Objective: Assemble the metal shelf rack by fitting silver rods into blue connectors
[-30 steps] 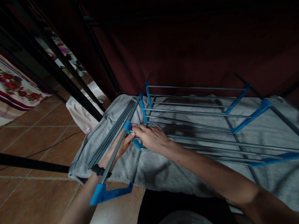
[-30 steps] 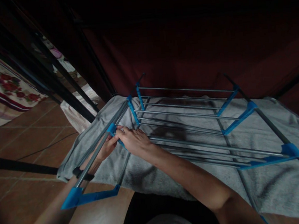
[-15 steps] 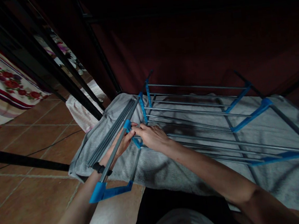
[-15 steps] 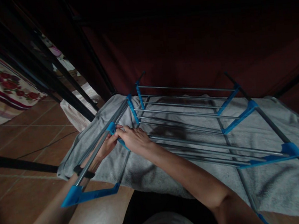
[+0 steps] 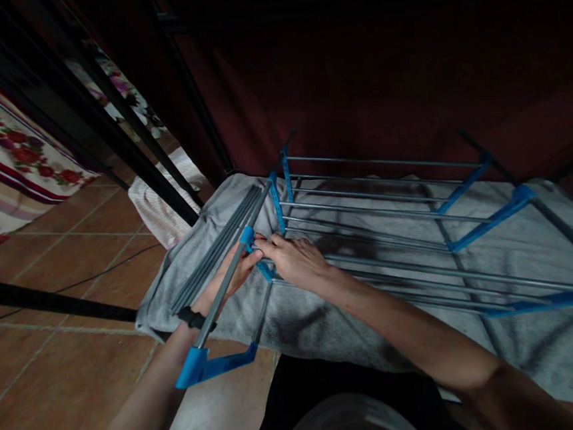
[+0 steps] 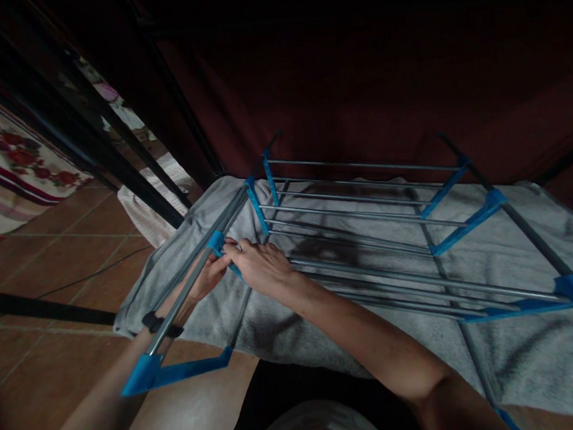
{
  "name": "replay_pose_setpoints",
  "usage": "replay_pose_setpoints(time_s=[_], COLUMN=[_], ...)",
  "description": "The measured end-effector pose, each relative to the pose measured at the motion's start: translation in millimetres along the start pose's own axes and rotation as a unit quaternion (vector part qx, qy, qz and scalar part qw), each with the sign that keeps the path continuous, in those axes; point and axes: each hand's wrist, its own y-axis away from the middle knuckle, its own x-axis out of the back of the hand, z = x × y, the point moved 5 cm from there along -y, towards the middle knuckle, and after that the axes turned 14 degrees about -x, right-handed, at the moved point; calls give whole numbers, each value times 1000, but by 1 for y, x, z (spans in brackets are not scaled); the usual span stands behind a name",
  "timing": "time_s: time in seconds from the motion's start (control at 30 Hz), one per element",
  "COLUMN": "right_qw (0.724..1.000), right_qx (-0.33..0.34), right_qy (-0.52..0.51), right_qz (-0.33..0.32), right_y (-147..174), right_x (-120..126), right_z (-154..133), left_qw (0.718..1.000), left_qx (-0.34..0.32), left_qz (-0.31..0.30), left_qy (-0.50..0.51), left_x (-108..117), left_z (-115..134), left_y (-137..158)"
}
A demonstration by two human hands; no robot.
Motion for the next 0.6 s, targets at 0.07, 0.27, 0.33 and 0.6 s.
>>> replay_pose_setpoints(time_s=[0.07,0.27,0.33,0.6], right_qw=[1000,1000,1000,1000], right_qx=[1,5,3,6], right_qy=[-1,-6,-5,-16], right_qz=[8,3,1,-4], right_y=[0,-2,-1,0], right_x=[3,5,5,4], right_z=[0,0,1,0], left_qw=[1000,1000,1000,998], left_qx=[4,17,16,19], left_qz=[4,11,14,5], left_qy=[3,-5,-7,-51], left_x=[-1,-1,-1,-3], left_z=[1,-1,-2,3], left_y=[0,0,1,1])
